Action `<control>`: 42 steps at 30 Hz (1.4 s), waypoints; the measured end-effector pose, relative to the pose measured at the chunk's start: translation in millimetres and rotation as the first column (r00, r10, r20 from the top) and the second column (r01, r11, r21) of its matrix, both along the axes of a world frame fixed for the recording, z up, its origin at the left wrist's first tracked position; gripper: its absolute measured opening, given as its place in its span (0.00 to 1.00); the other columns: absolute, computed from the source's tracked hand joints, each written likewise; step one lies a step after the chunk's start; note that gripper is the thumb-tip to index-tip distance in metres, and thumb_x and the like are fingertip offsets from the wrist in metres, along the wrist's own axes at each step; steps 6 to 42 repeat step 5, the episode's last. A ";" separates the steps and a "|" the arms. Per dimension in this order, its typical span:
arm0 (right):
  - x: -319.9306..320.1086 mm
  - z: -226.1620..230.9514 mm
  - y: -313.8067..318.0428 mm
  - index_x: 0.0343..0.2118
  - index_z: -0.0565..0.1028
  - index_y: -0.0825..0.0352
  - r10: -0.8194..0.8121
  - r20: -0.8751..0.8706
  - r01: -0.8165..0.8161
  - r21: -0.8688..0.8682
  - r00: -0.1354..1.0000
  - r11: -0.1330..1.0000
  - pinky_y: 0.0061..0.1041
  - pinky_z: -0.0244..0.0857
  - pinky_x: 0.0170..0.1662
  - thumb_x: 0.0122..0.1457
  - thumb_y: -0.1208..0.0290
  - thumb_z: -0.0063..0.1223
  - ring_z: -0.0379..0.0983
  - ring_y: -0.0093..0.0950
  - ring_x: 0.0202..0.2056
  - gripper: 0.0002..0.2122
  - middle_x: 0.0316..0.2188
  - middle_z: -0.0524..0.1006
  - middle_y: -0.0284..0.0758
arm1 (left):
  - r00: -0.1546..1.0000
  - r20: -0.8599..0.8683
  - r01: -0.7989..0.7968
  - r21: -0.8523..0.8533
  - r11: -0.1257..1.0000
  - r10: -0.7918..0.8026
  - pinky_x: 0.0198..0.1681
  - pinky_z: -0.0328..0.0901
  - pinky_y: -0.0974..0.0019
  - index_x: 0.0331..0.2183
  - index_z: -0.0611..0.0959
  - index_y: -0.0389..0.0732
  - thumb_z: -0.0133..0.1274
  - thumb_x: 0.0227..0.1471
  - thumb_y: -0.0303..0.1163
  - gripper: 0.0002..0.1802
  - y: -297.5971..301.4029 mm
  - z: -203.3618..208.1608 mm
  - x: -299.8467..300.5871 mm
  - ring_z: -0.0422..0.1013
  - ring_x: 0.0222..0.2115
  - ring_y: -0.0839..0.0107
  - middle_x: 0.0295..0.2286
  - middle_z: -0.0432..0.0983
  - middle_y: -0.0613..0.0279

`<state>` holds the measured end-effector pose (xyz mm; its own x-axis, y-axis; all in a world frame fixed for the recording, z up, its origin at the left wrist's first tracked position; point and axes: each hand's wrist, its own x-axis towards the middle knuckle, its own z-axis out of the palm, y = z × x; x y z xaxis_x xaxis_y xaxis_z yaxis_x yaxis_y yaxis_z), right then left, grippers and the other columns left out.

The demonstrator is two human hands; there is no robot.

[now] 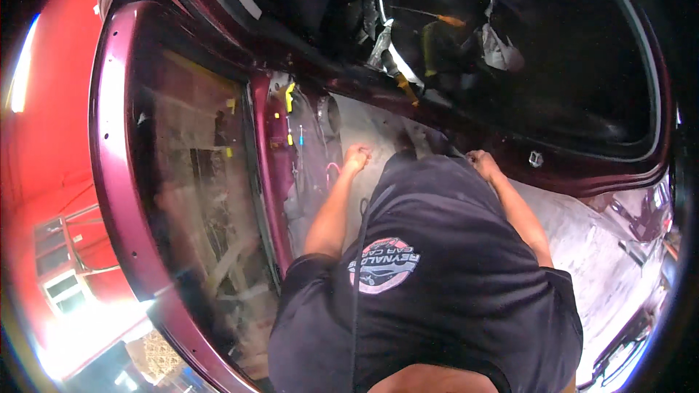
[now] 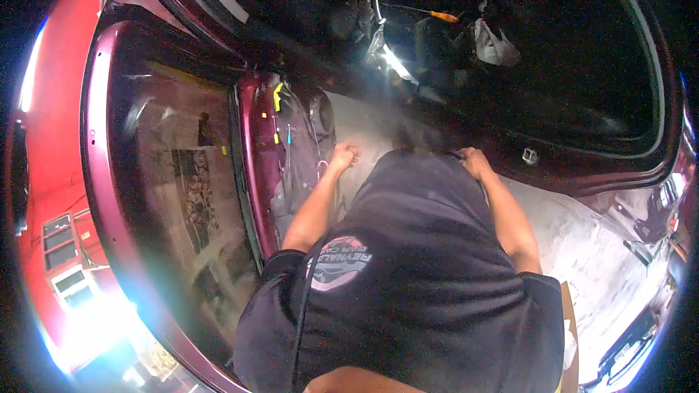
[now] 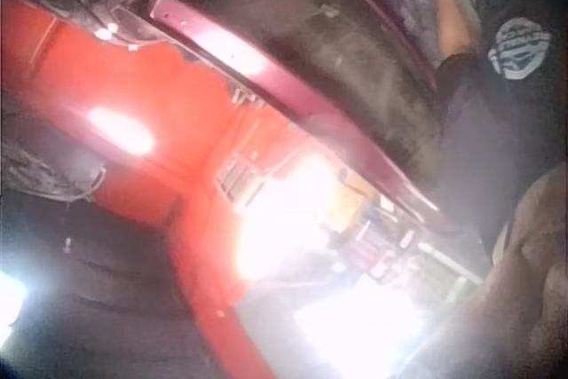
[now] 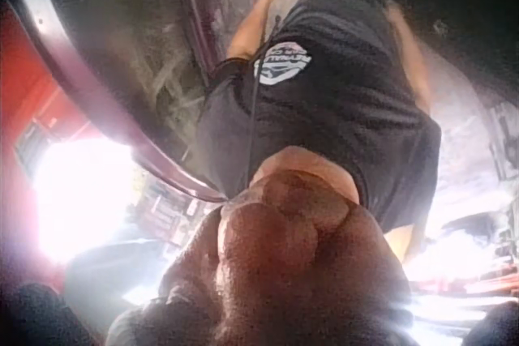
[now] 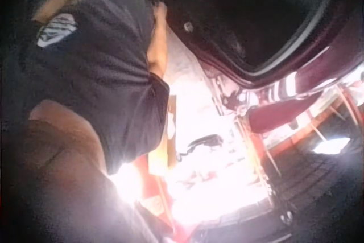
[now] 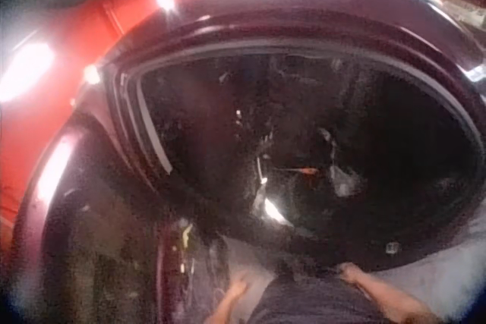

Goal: The person uses a screwdriver to remove a small plastic cap from the car door frame, then installs a black rubber weather seal along the door opening. They press the seal into place by hand, adjusting it along the top and side edges of the door frame.

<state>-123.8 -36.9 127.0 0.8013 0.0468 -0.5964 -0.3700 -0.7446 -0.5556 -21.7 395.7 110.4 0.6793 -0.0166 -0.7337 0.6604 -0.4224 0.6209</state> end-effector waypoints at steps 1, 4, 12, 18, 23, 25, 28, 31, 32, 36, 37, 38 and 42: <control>-2.6 -1.3 0.3 0.47 0.80 0.66 -0.012 -0.003 0.012 0.017 1.000 1.000 0.39 0.69 0.52 0.50 0.70 0.61 0.75 0.46 0.50 0.19 0.45 0.79 0.50 | 1.000 -0.024 -0.003 0.021 1.000 0.004 0.21 0.67 0.67 0.43 0.82 0.34 0.51 0.46 0.19 0.19 3.4 -5.6 -9.1 0.72 0.20 0.71 0.25 0.79 0.56; 1.2 9.1 -3.8 0.49 0.79 0.66 0.031 -0.067 -0.025 0.086 0.997 0.996 0.37 0.68 0.54 0.51 0.69 0.61 0.75 0.45 0.51 0.20 0.46 0.79 0.49 | 0.998 -0.055 -0.026 0.064 0.998 0.029 0.22 0.69 0.66 0.43 0.83 0.35 0.54 0.46 0.21 0.19 28.0 -54.7 -39.1 0.74 0.20 0.69 0.25 0.80 0.54; 0.5 -0.1 -13.0 0.50 0.78 0.67 0.100 -0.004 -0.100 0.061 0.995 0.993 0.36 0.68 0.55 0.52 0.65 0.61 0.74 0.44 0.52 0.21 0.47 0.79 0.49 | 0.994 0.009 0.108 0.124 0.986 -0.110 0.19 0.68 0.65 0.48 0.82 0.39 0.55 0.48 0.24 0.22 28.3 -58.6 -44.5 0.75 0.19 0.68 0.29 0.83 0.50; 0.5 -0.1 -13.0 0.50 0.78 0.67 0.100 -0.004 -0.100 0.061 0.995 0.993 0.36 0.68 0.55 0.52 0.65 0.61 0.74 0.44 0.52 0.21 0.47 0.79 0.49 | 0.994 0.009 0.108 0.124 0.986 -0.110 0.19 0.68 0.65 0.48 0.82 0.39 0.55 0.48 0.24 0.22 28.3 -58.6 -44.5 0.75 0.19 0.68 0.29 0.83 0.50; 0.5 -0.1 -13.0 0.50 0.78 0.67 0.100 -0.004 -0.100 0.061 0.995 0.993 0.36 0.68 0.55 0.52 0.65 0.61 0.74 0.44 0.52 0.21 0.47 0.79 0.49 | 0.994 0.009 0.108 0.124 0.986 -0.110 0.19 0.68 0.65 0.48 0.82 0.39 0.55 0.48 0.24 0.22 28.3 -58.6 -44.5 0.75 0.19 0.68 0.29 0.83 0.50; 0.5 -0.1 -13.0 0.50 0.78 0.67 0.100 -0.004 -0.100 0.061 0.995 0.993 0.36 0.68 0.55 0.52 0.65 0.61 0.74 0.44 0.52 0.21 0.47 0.79 0.49 | 0.994 0.009 0.108 0.124 0.986 -0.110 0.19 0.68 0.65 0.48 0.82 0.39 0.55 0.48 0.24 0.22 28.3 -58.6 -44.5 0.75 0.19 0.68 0.29 0.83 0.50; 0.5 -0.1 -13.0 0.50 0.78 0.67 0.100 -0.004 -0.100 0.061 0.995 0.993 0.36 0.68 0.55 0.52 0.65 0.61 0.74 0.44 0.52 0.21 0.47 0.79 0.49 | 0.994 0.009 0.108 0.124 0.986 -0.110 0.19 0.68 0.65 0.48 0.82 0.39 0.55 0.48 0.24 0.22 28.3 -58.6 -44.5 0.75 0.19 0.68 0.29 0.83 0.50; 0.5 -0.1 -13.0 0.50 0.78 0.67 0.100 -0.004 -0.100 0.061 0.995 0.993 0.36 0.68 0.55 0.52 0.65 0.61 0.74 0.44 0.52 0.21 0.47 0.79 0.49 | 0.994 0.009 0.108 0.124 0.986 -0.110 0.19 0.68 0.65 0.48 0.82 0.39 0.55 0.48 0.24 0.22 28.3 -58.6 -44.5 0.75 0.19 0.68 0.29 0.83 0.50; 0.5 -0.1 -13.0 0.50 0.78 0.67 0.100 -0.004 -0.100 0.061 0.995 0.993 0.36 0.68 0.55 0.52 0.65 0.61 0.74 0.44 0.52 0.21 0.47 0.79 0.49 | 0.994 0.009 0.108 0.124 0.986 -0.110 0.19 0.68 0.65 0.48 0.82 0.39 0.55 0.48 0.24 0.22 28.3 -58.6 -44.5 0.75 0.19 0.68 0.29 0.83 0.50; 0.5 -0.1 -13.0 0.50 0.78 0.67 0.100 -0.004 -0.100 0.061 0.995 0.993 0.36 0.68 0.55 0.52 0.65 0.61 0.74 0.44 0.52 0.21 0.47 0.79 0.49 | 0.994 0.009 0.108 0.124 0.986 -0.110 0.19 0.68 0.65 0.48 0.82 0.39 0.55 0.48 0.24 0.22 28.3 -58.6 -44.5 0.75 0.19 0.68 0.29 0.83 0.50; 0.5 -0.1 -13.0 0.50 0.78 0.67 0.100 -0.004 -0.100 0.061 0.995 0.993 0.36 0.68 0.55 0.52 0.65 0.61 0.74 0.44 0.52 0.21 0.47 0.79 0.49 | 0.994 0.009 0.108 0.124 0.986 -0.110 0.19 0.68 0.65 0.48 0.82 0.39 0.55 0.48 0.24 0.22 28.3 -58.6 -44.5 0.75 0.19 0.68 0.29 0.83 0.50; 0.5 -0.1 -13.0 0.50 0.78 0.67 0.100 -0.004 -0.100 0.061 0.995 0.993 0.36 0.68 0.55 0.52 0.65 0.61 0.74 0.44 0.52 0.21 0.47 0.79 0.49 | 0.994 0.009 0.108 0.124 0.986 -0.110 0.19 0.68 0.65 0.48 0.82 0.39 0.55 0.48 0.24 0.22 28.3 -58.6 -44.5 0.75 0.19 0.68 0.29 0.83 0.50; 0.5 -0.1 -13.0 0.50 0.78 0.67 0.100 -0.004 -0.100 0.061 0.995 0.993 0.36 0.68 0.55 0.52 0.65 0.61 0.74 0.44 0.52 0.21 0.47 0.79 0.49 | 0.994 0.009 0.108 0.124 0.986 -0.110 0.19 0.68 0.65 0.48 0.82 0.39 0.55 0.48 0.24 0.22 28.3 -58.6 -44.5 0.75 0.19 0.68 0.29 0.83 0.50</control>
